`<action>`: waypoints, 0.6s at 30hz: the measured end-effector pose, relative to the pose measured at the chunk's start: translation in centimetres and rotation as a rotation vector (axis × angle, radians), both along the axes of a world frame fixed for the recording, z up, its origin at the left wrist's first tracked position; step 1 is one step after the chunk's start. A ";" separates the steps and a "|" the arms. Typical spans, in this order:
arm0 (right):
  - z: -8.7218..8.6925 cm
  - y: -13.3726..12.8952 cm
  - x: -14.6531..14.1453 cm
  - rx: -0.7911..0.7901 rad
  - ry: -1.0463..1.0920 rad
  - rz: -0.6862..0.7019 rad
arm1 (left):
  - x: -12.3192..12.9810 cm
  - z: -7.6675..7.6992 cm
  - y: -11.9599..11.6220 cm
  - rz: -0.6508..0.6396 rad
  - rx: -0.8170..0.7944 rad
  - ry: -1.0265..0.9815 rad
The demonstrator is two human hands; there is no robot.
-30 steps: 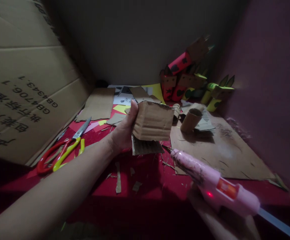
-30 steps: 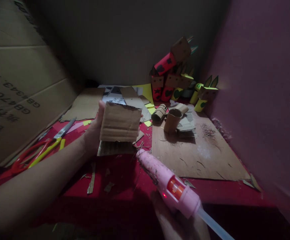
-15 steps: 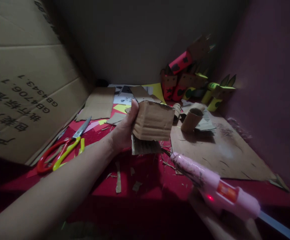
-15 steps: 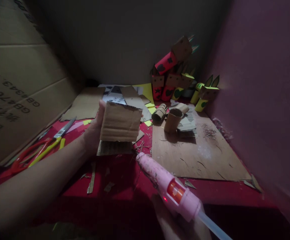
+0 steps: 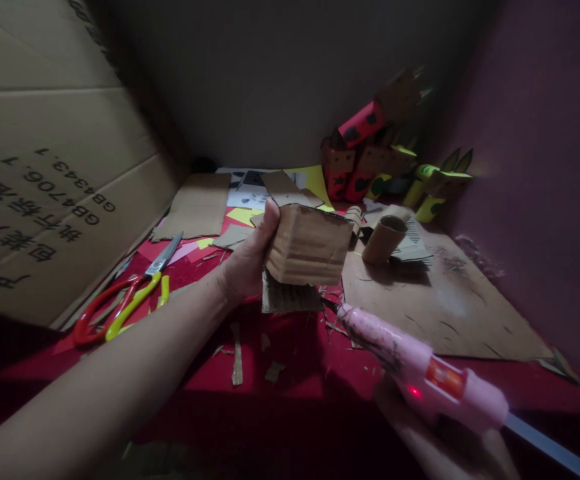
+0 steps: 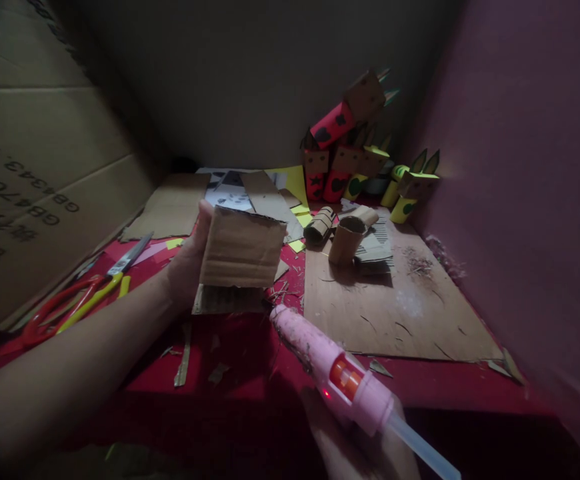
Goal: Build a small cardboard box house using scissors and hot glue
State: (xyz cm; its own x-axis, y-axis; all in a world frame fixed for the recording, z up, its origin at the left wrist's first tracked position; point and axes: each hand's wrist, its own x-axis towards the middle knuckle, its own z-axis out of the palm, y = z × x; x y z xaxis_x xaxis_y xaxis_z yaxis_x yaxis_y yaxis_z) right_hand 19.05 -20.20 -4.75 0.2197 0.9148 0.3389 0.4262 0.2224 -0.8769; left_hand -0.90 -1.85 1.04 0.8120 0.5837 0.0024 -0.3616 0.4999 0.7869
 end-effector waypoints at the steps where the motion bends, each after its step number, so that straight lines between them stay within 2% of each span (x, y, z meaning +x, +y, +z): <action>1: 0.0 0.1 0.0 -0.014 -0.001 -0.003 | 0.0 0.0 0.0 0.009 -0.003 0.005; 8: 0.2 0.1 0.6 -0.053 -0.006 0.002 | 0.3 -0.1 -0.1 0.043 -0.026 0.010; 18: 0.3 0.6 -0.1 -0.094 0.033 -0.013 | 0.4 0.4 -0.2 0.070 -0.049 0.026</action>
State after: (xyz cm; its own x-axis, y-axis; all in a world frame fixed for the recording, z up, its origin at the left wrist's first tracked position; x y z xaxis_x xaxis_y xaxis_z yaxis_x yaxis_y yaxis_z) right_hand 18.96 -19.64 -4.41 0.2417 0.9392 0.2440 0.3991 0.1331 -0.9072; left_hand -0.49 -2.03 1.43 0.7685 0.6381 -0.0482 -0.3770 0.5124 0.7716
